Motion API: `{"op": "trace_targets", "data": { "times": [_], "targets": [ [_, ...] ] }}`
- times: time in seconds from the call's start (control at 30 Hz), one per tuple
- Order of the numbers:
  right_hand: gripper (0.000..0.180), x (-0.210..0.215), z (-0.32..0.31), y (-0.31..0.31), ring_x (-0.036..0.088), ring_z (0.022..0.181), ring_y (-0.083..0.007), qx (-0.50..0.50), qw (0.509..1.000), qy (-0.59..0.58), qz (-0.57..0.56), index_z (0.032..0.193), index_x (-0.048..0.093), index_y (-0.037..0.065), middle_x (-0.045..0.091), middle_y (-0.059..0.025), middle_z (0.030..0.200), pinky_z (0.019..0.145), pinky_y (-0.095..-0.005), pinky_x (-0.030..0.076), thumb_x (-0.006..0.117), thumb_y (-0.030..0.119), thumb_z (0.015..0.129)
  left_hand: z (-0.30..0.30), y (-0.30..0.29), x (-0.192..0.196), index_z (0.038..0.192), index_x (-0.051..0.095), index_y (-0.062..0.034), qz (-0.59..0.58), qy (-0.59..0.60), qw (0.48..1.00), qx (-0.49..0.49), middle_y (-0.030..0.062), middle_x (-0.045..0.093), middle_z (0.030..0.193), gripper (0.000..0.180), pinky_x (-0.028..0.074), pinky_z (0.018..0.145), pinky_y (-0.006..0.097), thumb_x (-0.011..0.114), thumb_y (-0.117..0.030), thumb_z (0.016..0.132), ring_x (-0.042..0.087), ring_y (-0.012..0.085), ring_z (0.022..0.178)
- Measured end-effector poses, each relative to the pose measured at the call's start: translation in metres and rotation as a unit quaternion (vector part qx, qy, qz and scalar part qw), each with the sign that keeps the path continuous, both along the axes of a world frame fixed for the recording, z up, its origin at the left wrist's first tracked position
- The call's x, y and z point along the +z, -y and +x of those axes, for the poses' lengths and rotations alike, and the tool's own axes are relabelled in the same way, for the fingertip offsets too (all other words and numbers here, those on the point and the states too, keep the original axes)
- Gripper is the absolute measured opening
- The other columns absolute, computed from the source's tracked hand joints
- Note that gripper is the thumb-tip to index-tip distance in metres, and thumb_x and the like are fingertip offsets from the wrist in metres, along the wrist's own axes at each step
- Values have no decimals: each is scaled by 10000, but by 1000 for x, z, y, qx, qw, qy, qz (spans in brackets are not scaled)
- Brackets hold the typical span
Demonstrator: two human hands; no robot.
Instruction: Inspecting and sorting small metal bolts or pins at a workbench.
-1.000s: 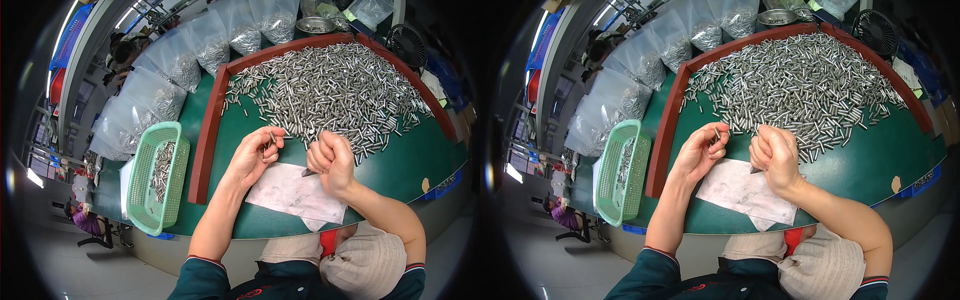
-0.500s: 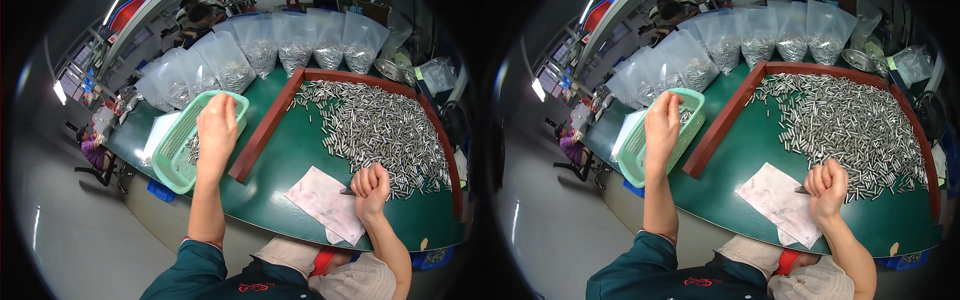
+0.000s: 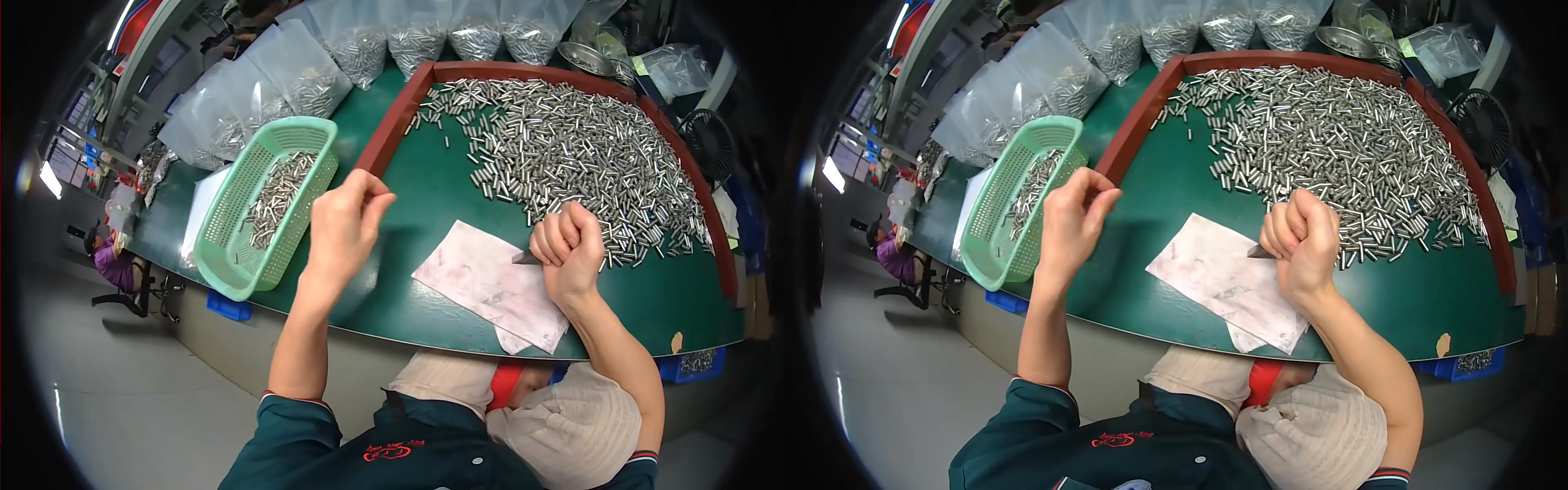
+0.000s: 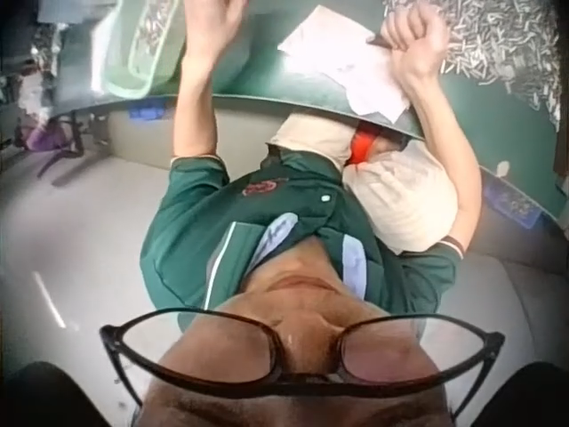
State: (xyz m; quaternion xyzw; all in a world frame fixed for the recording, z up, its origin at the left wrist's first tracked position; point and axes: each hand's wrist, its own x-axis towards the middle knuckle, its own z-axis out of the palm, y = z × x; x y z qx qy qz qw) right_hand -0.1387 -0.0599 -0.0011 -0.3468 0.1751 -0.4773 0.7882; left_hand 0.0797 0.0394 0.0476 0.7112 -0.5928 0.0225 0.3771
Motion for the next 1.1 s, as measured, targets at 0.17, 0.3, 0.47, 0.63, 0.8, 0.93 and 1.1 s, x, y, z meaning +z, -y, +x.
{"op": "trace_targets", "data": {
  "times": [0.17,0.3,0.47,0.63,0.8,0.93,1.1],
  "targets": [
    [394,-1,-2,-1,162,355,-78,10,1000,2,-29,490,233,128,229,18,394,355,-238,167,344,211,858,-29,22,-15,893,564,-2,87,192,960,-183,141,513,1093,309,359,858,394,627,-243,711,444,310,1036],
    [384,0,-5,3,168,356,-78,5,999,12,-37,494,242,122,232,14,394,356,-237,168,344,203,855,-50,-1,-39,1302,270,-67,227,224,916,-243,137,187,1375,773,93,995,526,470,-559,741,156,300,1276],
    [383,-5,-6,9,171,358,-81,7,999,-8,-42,495,238,119,231,10,393,359,-239,171,352,200,851,-33,-6,-17,697,585,-14,148,227,948,-169,162,448,1196,396,146,962,539,624,-407,670,313,299,1198],
    [381,-1,-6,5,174,359,-83,16,998,-11,-61,497,239,120,232,9,394,364,-241,177,357,203,849,-25,41,-20,629,533,-4,58,120,988,-80,112,546,646,186,395,557,342,648,-141,681,528,264,628],
    [375,-3,-5,4,176,361,-85,15,998,-9,-53,501,242,118,237,7,397,369,-240,180,359,204,847,-30,91,-39,559,526,32,133,57,990,2,160,508,491,345,401,512,384,610,-248,742,529,315,504],
    [374,-2,-6,5,176,361,-85,15,999,-13,-46,501,242,118,236,8,398,368,-241,181,357,199,847,-34,103,-45,513,521,29,173,61,983,10,181,510,493,464,411,524,400,587,-371,740,536,339,514],
    [371,0,-5,5,184,362,-86,13,999,-12,-38,498,250,116,243,6,399,364,-237,186,361,183,846,-42,115,-39,593,595,50,239,96,966,30,226,583,644,410,474,634,422,564,-352,667,588,369,655]
  ]
}}
